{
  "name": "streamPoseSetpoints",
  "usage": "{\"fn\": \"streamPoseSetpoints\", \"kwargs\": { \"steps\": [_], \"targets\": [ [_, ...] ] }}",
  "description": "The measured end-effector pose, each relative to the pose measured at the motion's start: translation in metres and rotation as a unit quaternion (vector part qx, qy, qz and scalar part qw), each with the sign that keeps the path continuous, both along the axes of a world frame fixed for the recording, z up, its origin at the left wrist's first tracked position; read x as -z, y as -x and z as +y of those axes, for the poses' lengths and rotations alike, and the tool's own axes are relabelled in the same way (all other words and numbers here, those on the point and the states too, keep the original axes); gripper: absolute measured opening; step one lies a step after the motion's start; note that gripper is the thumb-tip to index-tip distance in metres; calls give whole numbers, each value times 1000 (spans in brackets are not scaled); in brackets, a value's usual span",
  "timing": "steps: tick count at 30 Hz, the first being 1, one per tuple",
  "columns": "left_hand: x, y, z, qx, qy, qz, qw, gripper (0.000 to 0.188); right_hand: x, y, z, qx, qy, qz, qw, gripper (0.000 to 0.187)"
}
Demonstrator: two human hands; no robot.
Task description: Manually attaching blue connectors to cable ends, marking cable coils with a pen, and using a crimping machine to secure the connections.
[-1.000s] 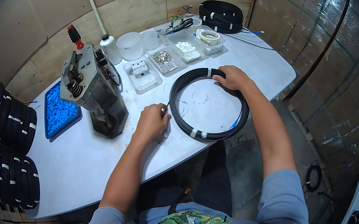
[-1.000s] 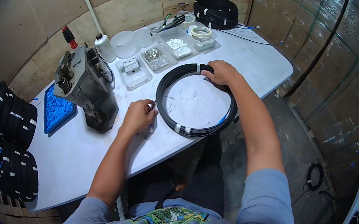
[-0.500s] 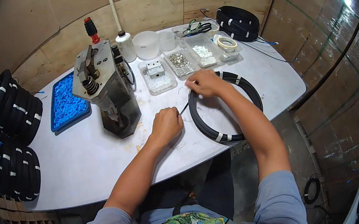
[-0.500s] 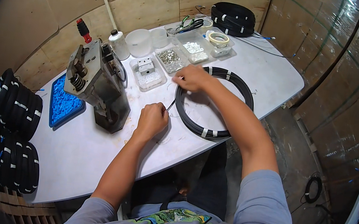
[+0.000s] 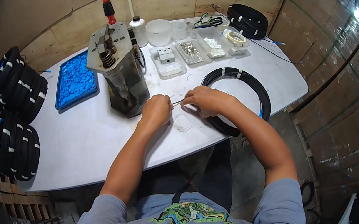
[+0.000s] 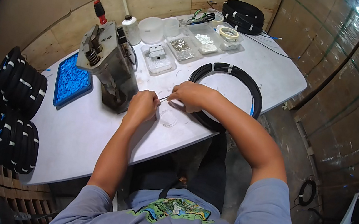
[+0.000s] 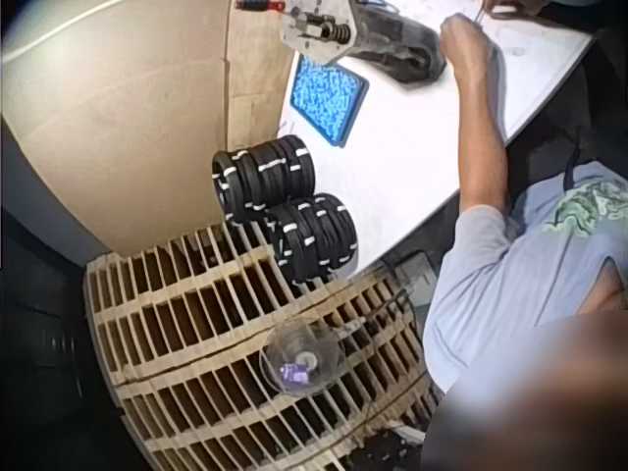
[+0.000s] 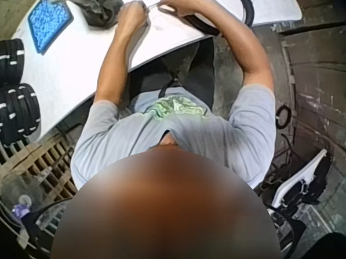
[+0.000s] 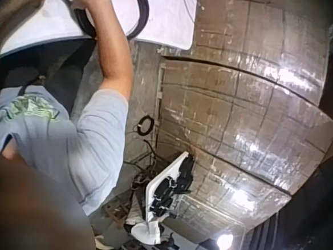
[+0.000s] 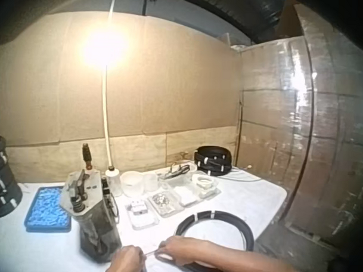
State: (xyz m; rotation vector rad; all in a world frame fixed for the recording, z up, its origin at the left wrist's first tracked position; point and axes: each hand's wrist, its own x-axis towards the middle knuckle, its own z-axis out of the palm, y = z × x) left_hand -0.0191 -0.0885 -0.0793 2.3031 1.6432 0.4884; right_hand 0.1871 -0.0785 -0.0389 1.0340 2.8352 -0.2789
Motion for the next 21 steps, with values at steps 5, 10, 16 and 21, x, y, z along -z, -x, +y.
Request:
{"fn": "streamPoseSetpoints", "kwargs": {
  "steps": [5,10,16,21],
  "targets": [
    [1,21,-11,-21,-40,-5,999,14,27,10,-34,22,-185,74,980,38],
    [-4,40,-20,-9,-53,-12,998,15,47,70,-40,98,-260,294,915,23],
    [-4,74,-27,-10,-105,-90,990,9,50,94,-12,131,-87,263,952,18],
    [-4,114,-40,-10,-152,-214,965,10,44,101,-4,129,-35,323,937,18]
  ]
}}
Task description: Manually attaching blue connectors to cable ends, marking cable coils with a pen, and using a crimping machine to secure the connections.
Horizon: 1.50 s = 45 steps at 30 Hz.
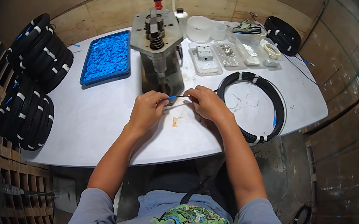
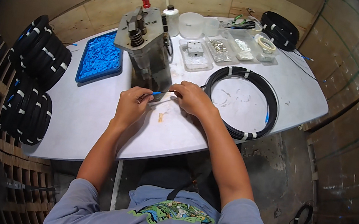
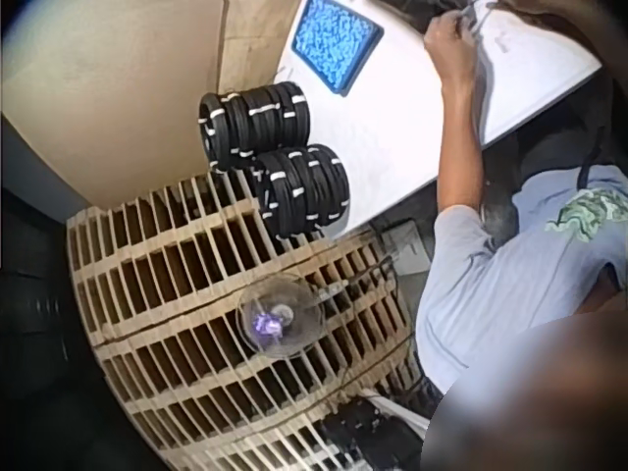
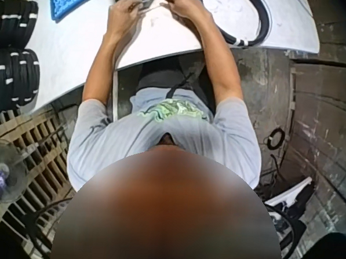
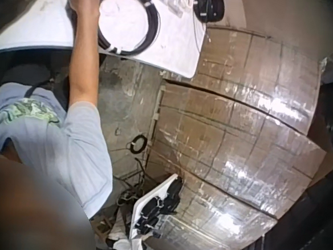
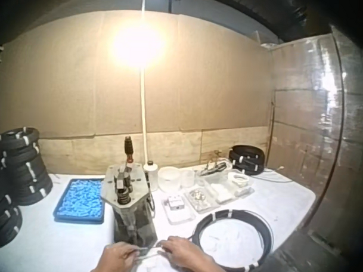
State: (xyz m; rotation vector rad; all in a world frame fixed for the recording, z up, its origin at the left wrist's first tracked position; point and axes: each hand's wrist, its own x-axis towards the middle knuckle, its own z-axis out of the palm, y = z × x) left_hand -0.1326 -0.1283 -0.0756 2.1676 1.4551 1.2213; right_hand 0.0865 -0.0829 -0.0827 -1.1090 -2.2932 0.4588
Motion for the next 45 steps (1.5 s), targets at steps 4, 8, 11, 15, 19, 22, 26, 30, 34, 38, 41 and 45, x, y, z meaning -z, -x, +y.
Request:
{"fn": "streamPoseSetpoints", "kwargs": {
  "steps": [4,8,11,15,19,22,26,30,34,38,41,45],
  "targets": [
    [3,9,5,-17,-13,15,1000,9,-1,9,5,-2,12,-1,1000,19],
    [3,20,18,-32,16,-10,999,12,6,17,14,-13,-77,41,996,22],
    [10,29,25,-13,10,-30,999,11,3,30,14,-26,-55,77,995,19],
    [17,30,26,3,-11,-38,999,10,2,45,15,-41,-62,75,994,20],
    [17,31,31,-6,0,-31,1000,11,4,39,19,-15,-106,49,993,14],
    [19,31,35,-23,10,-32,999,12,7,33,20,16,-89,73,993,11],
    [23,32,38,-47,13,-49,998,14,5,33,20,14,-112,60,992,17],
    [25,32,38,-52,51,-84,994,15,10,31,22,-7,-102,51,993,29],
    [21,33,36,-48,45,-67,996,15,9,32,18,-2,-85,46,995,32],
    [22,34,36,-49,42,-63,996,15,8,33,17,-9,-74,44,996,39],
    [22,33,35,-52,51,-68,995,15,8,33,15,-1,-54,53,997,40],
    [21,35,34,-45,37,-74,996,16,8,35,15,1,-34,57,998,40]
  ]
}}
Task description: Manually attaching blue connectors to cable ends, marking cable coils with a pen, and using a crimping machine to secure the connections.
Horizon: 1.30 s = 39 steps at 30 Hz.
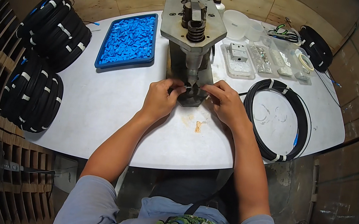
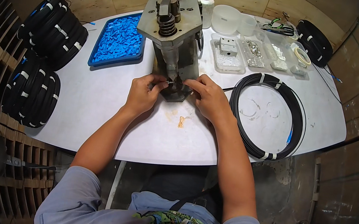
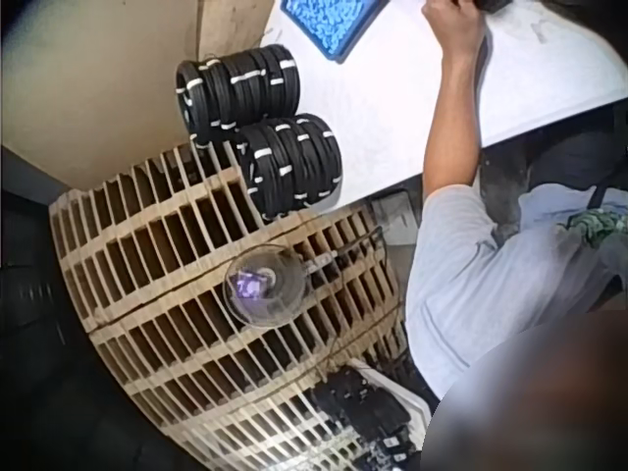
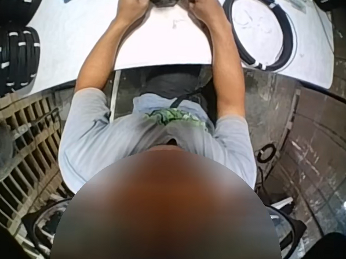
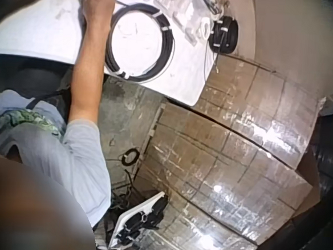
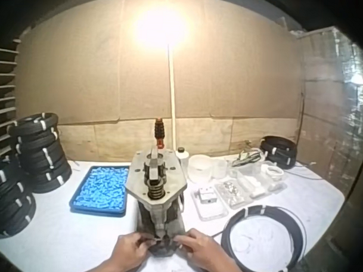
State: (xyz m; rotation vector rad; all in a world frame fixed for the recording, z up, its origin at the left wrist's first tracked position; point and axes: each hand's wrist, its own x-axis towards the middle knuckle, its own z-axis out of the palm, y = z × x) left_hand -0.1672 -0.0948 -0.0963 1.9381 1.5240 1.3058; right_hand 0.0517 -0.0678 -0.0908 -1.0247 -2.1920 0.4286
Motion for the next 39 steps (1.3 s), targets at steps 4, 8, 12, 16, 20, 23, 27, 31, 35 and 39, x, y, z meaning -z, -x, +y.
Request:
{"fn": "streamPoseSetpoints", "kwargs": {
  "steps": [4,8,12,16,20,23,27,31,35,39],
  "targets": [
    [-1,-6,1,3,8,-15,1000,15,1,-6,-1,-2,-4,-1,1000,41],
    [4,-2,2,-4,9,-19,1000,15,-2,-3,-1,-19,-3,-14,1000,46],
    [0,-4,1,-6,29,-28,999,16,2,-4,1,-11,-13,-3,1000,42],
    [0,-6,1,-3,-6,-19,1000,15,5,-5,1,-10,-12,3,1000,38],
    [1,-1,1,-3,35,-1,999,17,2,-3,-2,-11,-2,6,1000,36],
    [-5,-5,-1,-8,43,14,999,18,4,-5,-1,-11,9,9,1000,37],
    [-4,-3,0,-6,39,11,999,18,4,-3,0,-13,-18,15,1000,38],
    [-3,-3,0,-2,38,18,999,18,7,-3,3,-15,-24,13,1000,37],
    [0,-2,1,4,16,20,1000,18,8,-2,3,-15,-37,22,999,37],
    [1,-4,2,2,-10,13,1000,16,7,-3,2,-21,-47,24,998,36]
  ]
}}
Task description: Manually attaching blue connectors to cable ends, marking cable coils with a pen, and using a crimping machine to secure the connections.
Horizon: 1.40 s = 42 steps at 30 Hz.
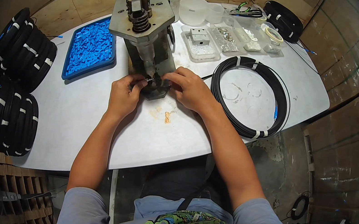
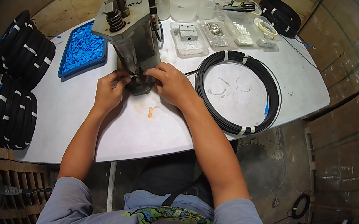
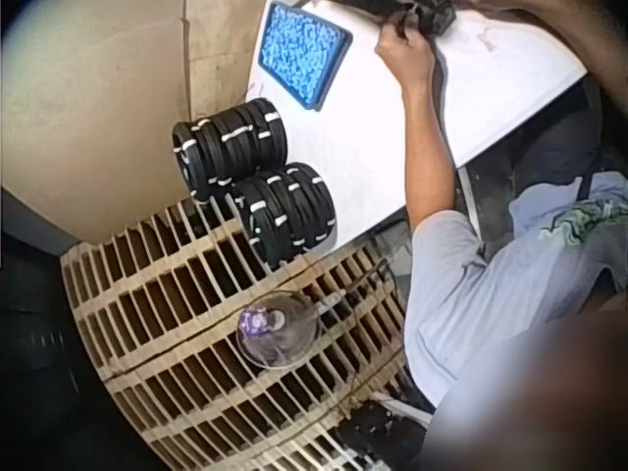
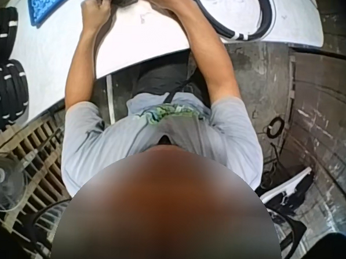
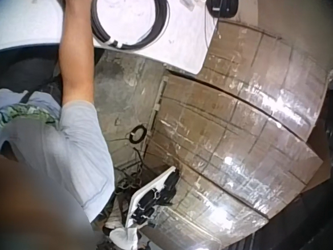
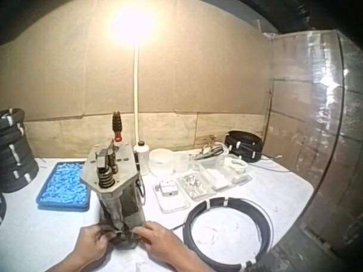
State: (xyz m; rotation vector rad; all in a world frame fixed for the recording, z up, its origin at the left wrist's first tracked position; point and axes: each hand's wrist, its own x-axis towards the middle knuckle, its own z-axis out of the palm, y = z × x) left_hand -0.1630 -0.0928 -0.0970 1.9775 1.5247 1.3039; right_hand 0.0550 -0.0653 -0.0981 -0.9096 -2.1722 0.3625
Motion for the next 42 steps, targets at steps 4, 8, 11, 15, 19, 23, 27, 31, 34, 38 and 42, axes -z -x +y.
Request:
{"fn": "streamPoseSetpoints", "kwargs": {
  "steps": [4,8,11,15,19,23,27,31,34,38,42],
  "targets": [
    [0,1,0,0,12,6,1000,17,-1,0,-2,-2,7,2,1000,38],
    [-3,1,-2,3,11,15,1000,16,-2,1,-3,7,19,8,1000,37],
    [1,3,1,11,14,7,1000,16,-2,1,-4,15,16,7,1000,34],
    [4,5,2,24,1,7,1000,16,-1,1,-3,16,23,2,1000,37],
    [3,5,2,23,15,15,1000,16,-3,2,-4,11,29,13,999,36],
    [3,5,1,21,18,23,999,16,-3,2,-5,15,29,11,999,36],
    [3,5,1,13,16,26,999,16,-4,1,-6,17,33,7,999,36],
    [3,4,1,15,21,21,999,17,-3,0,-6,17,29,7,999,36],
    [2,4,1,16,23,23,999,17,-2,1,-5,17,28,5,999,35],
    [0,4,0,20,33,13,999,18,-4,1,-3,20,23,3,1000,35],
    [0,6,0,17,49,5,999,18,-1,2,0,22,5,9,1000,31]
  ]
}}
